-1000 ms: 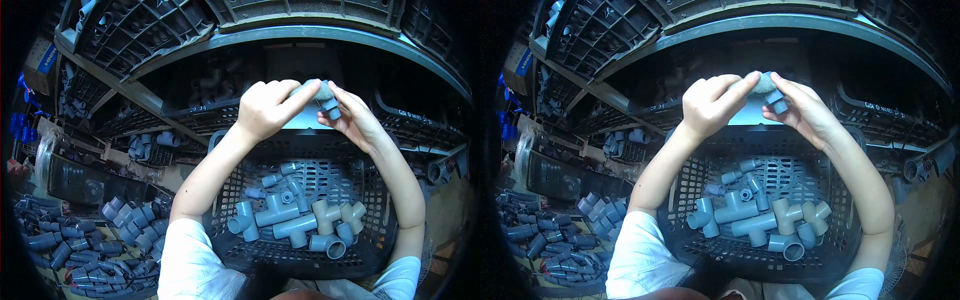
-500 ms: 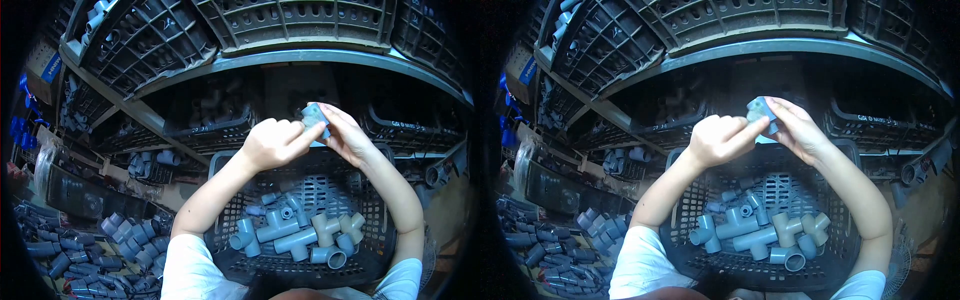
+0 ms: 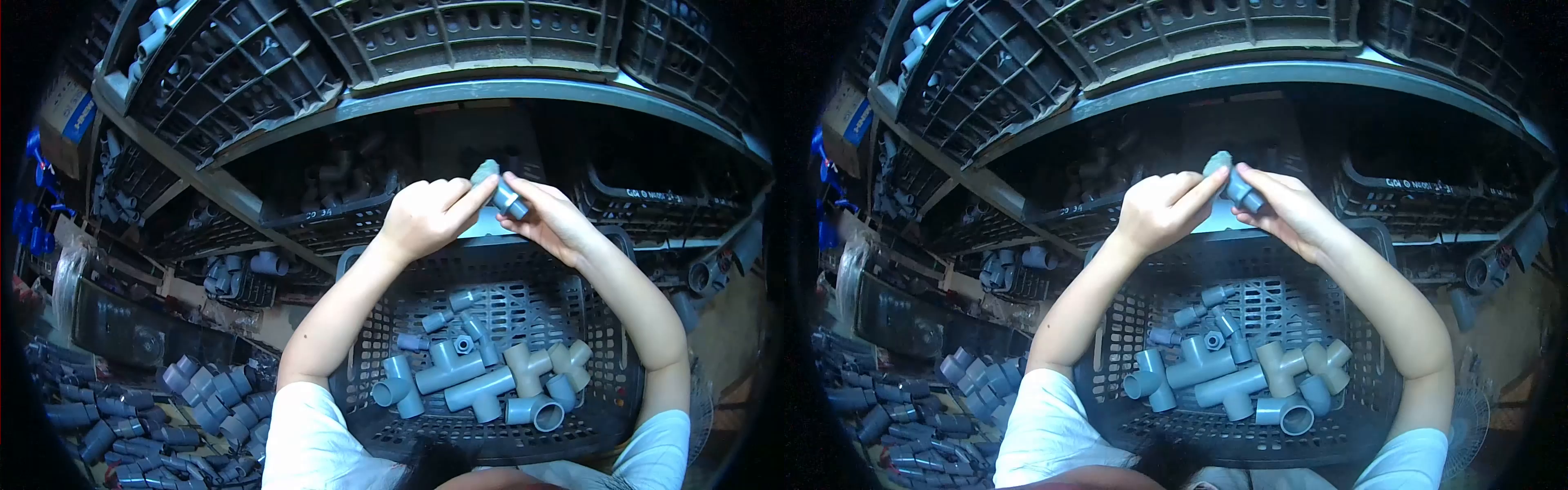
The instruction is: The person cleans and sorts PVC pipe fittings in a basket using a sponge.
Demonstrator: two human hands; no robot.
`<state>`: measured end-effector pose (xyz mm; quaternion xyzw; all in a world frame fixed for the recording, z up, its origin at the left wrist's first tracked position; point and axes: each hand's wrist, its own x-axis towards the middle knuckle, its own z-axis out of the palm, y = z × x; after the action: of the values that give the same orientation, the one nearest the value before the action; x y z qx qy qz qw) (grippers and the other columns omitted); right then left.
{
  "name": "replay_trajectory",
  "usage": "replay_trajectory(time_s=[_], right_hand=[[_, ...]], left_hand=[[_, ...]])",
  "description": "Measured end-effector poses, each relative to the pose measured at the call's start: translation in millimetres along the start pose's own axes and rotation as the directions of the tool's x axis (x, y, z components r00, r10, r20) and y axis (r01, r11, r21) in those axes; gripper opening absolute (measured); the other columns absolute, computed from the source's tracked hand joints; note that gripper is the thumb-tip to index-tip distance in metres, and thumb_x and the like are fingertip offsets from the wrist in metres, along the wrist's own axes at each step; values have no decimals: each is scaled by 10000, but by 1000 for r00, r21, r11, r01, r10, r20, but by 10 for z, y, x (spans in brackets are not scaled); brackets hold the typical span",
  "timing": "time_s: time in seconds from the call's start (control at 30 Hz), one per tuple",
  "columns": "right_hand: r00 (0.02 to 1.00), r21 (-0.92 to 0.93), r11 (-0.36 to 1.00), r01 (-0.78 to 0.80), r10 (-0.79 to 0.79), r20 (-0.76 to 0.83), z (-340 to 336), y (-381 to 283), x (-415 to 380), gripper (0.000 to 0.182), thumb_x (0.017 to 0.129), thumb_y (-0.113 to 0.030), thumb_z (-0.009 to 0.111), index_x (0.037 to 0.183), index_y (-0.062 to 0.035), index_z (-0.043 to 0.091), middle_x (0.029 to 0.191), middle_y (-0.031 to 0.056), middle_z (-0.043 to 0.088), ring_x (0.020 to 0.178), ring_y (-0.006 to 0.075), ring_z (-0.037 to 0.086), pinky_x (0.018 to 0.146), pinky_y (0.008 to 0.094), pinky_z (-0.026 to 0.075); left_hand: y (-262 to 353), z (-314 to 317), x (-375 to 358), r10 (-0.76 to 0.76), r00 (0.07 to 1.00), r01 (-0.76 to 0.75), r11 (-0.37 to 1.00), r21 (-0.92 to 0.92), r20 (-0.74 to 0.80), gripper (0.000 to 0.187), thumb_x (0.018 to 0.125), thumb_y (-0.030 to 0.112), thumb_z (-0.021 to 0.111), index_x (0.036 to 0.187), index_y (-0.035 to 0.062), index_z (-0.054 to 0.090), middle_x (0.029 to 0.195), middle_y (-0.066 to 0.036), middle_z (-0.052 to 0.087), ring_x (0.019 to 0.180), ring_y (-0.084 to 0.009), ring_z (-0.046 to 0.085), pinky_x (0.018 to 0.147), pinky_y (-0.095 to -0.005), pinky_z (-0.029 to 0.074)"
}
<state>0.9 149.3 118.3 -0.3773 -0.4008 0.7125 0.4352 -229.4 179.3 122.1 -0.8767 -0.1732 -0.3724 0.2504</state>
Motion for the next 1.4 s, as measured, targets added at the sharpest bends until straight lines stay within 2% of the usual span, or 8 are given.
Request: replay_trajectory(time_s=[0.17,0.37,0.5,0.7,0.83,0.97,1.17,1.4], right_hand=[[994,-140,989,37,-52,-99,143,-54,-100,373,1028,-358,648,1231,-47,683,1090,45,664,1035,100,629,953,308,545],[997,-146,988,54,-63,-53,25,-19,-21,368,1017,-389,665,1192,-70,717,1045,9,696,1053,94,623,953,291,487],[994,-151,986,69,-82,-78,99,-62,-52,390,1022,-385,661,1214,-48,700,1047,29,698,935,82,651,857,242,529],[984,-204,973,104,-130,-121,93,-89,-69,418,1050,-445,589,1260,-96,682,1075,26,697,988,105,655,864,305,545],[984,-171,982,76,-101,-145,186,-65,-114,416,1052,-436,590,1271,-93,676,1081,29,697,988,105,655,860,302,546],[995,-141,988,66,-76,-65,10,-43,-12,404,1052,-397,602,1317,-97,661,1098,50,700,1008,113,651,856,282,549],[986,-90,985,145,-152,-68,203,-102,-104,462,1078,-309,558,1478,-78,530,1191,100,614,903,135,650,866,309,583],[992,-73,990,121,-118,44,135,-60,-86,424,1110,-272,483,1481,-69,503,1159,105,627,886,139,660,848,289,595]], left_hand=[[206,-12,28,195,979,-198,980,34,58,552,781,146,752,1328,124,681,826,24,629,617,-104,584,521,-272,434],[35,9,2,-35,999,35,999,22,-15,507,790,126,750,1295,137,710,875,-6,697,669,-129,649,552,-280,487],[275,-49,82,229,972,-233,970,70,58,526,817,148,699,1341,187,698,932,36,678,629,-79,559,533,-257,407],[51,-23,35,32,999,-33,999,23,38,535,833,158,654,1367,174,655,836,36,579,642,-104,546,541,-275,419],[281,-18,56,143,990,-143,983,112,15,496,835,173,656,1331,181,683,792,40,542,608,-97,523,530,-275,379],[83,-113,53,-70,998,70,994,83,-3,525,761,174,782,1282,165,717,826,34,657,638,-103,598,529,-275,425],[206,-122,65,40,997,-44,997,62,62,553,725,112,787,1271,163,720,808,17,653,617,-127,606,521,-268,422],[119,-135,62,-214,977,214,977,-14,-20,562,745,86,784,1299,122,701,815,-23,673,602,-178,626,551,-307,494]])
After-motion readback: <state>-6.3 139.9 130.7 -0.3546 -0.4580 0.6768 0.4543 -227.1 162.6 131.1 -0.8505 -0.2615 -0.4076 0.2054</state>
